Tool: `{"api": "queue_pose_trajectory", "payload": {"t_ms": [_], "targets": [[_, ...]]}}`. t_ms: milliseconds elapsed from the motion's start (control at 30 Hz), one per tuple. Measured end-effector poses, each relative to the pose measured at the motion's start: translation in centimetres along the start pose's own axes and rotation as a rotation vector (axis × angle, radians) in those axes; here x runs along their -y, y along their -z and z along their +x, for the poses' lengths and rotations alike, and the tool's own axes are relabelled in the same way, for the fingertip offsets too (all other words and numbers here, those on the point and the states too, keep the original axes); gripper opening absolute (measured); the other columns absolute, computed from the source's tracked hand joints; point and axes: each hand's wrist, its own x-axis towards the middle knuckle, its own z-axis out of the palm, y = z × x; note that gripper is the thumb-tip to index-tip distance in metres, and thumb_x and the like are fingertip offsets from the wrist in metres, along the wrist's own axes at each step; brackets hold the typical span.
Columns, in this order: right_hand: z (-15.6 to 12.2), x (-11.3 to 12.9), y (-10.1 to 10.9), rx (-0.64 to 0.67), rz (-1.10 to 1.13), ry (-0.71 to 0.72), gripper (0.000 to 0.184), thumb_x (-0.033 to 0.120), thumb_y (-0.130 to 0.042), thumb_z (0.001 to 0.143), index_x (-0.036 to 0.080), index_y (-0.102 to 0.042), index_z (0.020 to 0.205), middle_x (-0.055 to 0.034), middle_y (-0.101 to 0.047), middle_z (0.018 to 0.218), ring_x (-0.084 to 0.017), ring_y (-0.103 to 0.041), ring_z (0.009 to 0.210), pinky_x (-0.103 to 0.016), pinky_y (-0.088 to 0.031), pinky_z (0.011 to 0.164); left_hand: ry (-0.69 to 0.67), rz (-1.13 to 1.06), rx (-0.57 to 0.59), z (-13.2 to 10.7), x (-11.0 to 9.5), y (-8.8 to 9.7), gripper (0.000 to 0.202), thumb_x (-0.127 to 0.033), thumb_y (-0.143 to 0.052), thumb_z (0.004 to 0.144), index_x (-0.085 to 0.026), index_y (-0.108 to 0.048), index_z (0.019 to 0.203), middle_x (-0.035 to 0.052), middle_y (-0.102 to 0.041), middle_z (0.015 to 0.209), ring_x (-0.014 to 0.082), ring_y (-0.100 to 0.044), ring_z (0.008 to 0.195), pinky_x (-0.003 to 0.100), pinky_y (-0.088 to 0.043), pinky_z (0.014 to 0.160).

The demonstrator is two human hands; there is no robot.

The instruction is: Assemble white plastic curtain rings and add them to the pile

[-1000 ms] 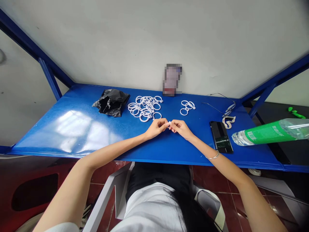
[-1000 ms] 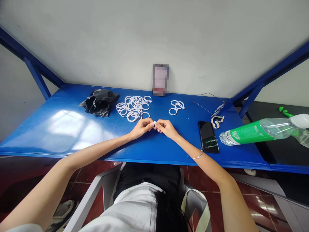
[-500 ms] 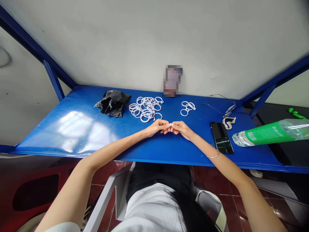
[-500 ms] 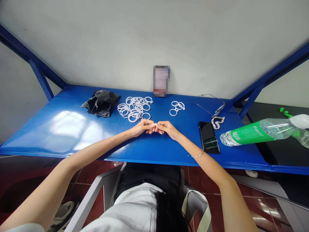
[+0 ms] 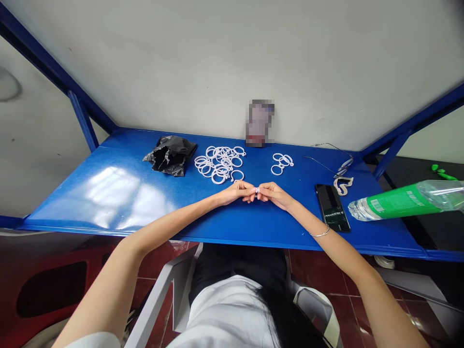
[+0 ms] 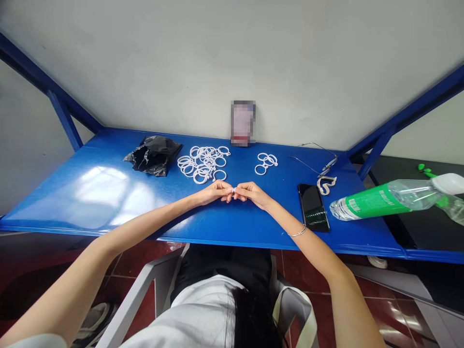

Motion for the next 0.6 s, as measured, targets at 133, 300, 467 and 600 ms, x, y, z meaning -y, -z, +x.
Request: {"api": "queue_pose_trajectory", "payload": {"t_ms": [133, 300, 467, 600], "targets": [[0.0, 0.3, 0.0, 0.014, -0.026, -0.01, 0.042, 0.056, -0.072, 0.072, 0.015, -0.067, 0.063, 0.0014, -0.055, 0.052, -0.008, -0.038, 0.05, -0.024, -0.03, 0.05, 0.005, 0.036, 0.018, -0.1, 0.2, 0.3, 0.052, -0.061, -0.066, 0.075, -0.009, -0.067, 0.067, 0.0066, -0.064, 0.064, 0.0074, -0.042, 0.052, 0.023, -0.033, 0.052], [0.0, 0.4, 0.0, 0.035, -0.016, -0.013, 0.039, 0.053, -0.072, 0.074, 0.016, -0.067, 0.064, 0.0005, -0.058, 0.057, -0.008, -0.038, 0.051, -0.024, -0.031, 0.051, 0.004, 0.02, 0.02, -0.2, -0.4, 0.1, 0.049, -0.057, -0.067, 0.075, -0.009, -0.067, 0.066, 0.0048, -0.062, 0.061, 0.007, -0.043, 0.053, 0.023, -0.031, 0.052], [0.0, 0.2, 0.2, 0.04, 0.015, -0.02, 0.036, 0.05, -0.073, 0.074, 0.015, -0.069, 0.064, 0.0002, -0.06, 0.058, -0.007, -0.038, 0.051, -0.024, -0.029, 0.052, 0.02, 0.026, 0.001, -0.3, -1.1, -0.2, 0.047, -0.054, -0.068, 0.076, -0.008, -0.067, 0.065, 0.0041, -0.061, 0.059, 0.0068, -0.043, 0.053, 0.023, -0.031, 0.053], [0.0, 0.2, 0.2, 0.034, 0.028, -0.039, 0.035, 0.049, -0.074, 0.073, 0.015, -0.07, 0.064, 0.0016, -0.056, 0.053, -0.007, -0.038, 0.051, -0.024, -0.028, 0.052, 0.028, 0.039, -0.008, -0.4, -1.2, -0.2, 0.047, -0.053, -0.067, 0.076, -0.008, -0.067, 0.065, 0.0041, -0.06, 0.059, 0.0066, -0.043, 0.053, 0.022, -0.031, 0.052]]}}
